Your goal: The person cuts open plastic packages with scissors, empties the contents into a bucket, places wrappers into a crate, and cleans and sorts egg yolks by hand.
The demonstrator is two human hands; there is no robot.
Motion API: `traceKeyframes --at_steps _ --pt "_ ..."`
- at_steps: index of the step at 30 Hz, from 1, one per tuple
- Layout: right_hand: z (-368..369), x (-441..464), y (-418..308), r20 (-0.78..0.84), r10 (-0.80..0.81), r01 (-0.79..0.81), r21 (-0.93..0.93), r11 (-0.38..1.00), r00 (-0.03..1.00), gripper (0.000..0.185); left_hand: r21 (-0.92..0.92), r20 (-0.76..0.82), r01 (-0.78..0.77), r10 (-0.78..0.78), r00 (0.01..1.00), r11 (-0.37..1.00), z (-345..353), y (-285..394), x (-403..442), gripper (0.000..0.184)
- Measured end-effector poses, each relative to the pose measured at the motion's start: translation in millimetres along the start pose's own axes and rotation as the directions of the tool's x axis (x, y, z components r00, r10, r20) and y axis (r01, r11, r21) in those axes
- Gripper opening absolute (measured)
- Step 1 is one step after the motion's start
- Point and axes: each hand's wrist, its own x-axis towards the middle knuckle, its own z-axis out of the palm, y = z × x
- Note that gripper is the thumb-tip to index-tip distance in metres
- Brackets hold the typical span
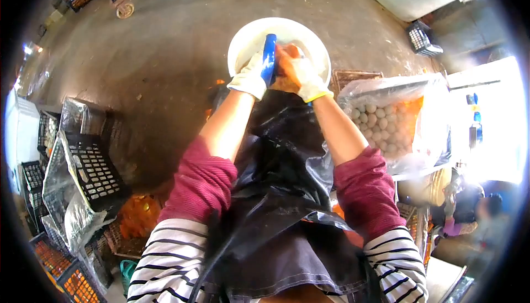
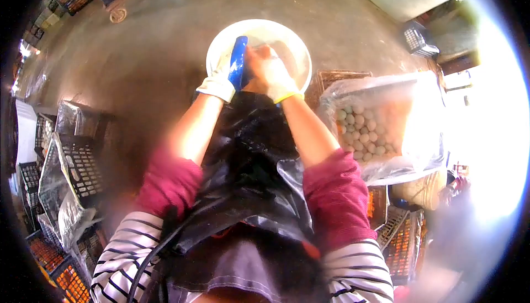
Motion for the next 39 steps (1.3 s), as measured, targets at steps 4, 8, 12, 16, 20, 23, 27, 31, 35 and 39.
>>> traceKeyframes --at_steps 4,8,12,16,20,23,27,31,35,39 --pt "-18 35 57 0.095 -0.415 0.425 -0.17 0.889 0.905 0.037 0.363 0.16 -0.234 0.187 0.969 0.902 -5 1 2 0.037" --pt "-28 -31 -7 -0.033 0.145 -0.105 0.54 0.835 0.989 0.035 0.14 0.387 0.02 -0.073 0.919 0.99 -18 -37 54 0.036" --pt "-95 -78 31 -0.021 -0.214 0.185 0.592 0.785 0.977 0.027 -0.157 0.426 0.154 -0.074 0.902 0.975 -27 -30 36 0.053" --pt "-146 -220 66 -0.215 -0.165 0.267 0.64 0.72 0.962 0.032 -0.274 0.319 0.184 -0.091 0.943 0.944 -19 -14 19 0.06" --pt "-228 -369 203 -0.307 0.399 0.0 0.792 0.611 0.864 0.033 -0.274 0.342 0.171 -0.07 0.937 0.946 -25 -18 25 0.062" --pt "-213 -435 189 -0.747 0.486 -0.873 -0.481 0.075 0.454 0.027 -0.251 0.269 0.146 -0.077 0.96 0.957 -23 -19 27 0.064" --pt "-195 -387 166 -0.699 0.43 -0.476 0.144 0.867 0.571 0.027 -0.206 0.294 0.172 -0.106 0.95 0.963 -27 -20 33 0.056" --pt "-194 -265 114 -0.63 -0.008 -0.348 -0.438 0.829 0.777 0.032 -0.207 0.361 0.256 -0.17 0.917 0.944 -36 -25 42 0.058" --pt "-304 -161 175 -0.405 -0.288 -0.383 -0.914 0.13 0.868 0.024 -0.295 0.544 0.439 -0.229 0.808 0.849 -40 -15 36 0.055" --pt "-325 -108 105 -0.675 0.199 -0.703 -0.69 0.172 0.711 0.029 -0.015 0.287 0.192 -0.179 0.941 0.981 -19 -12 22 0.049"
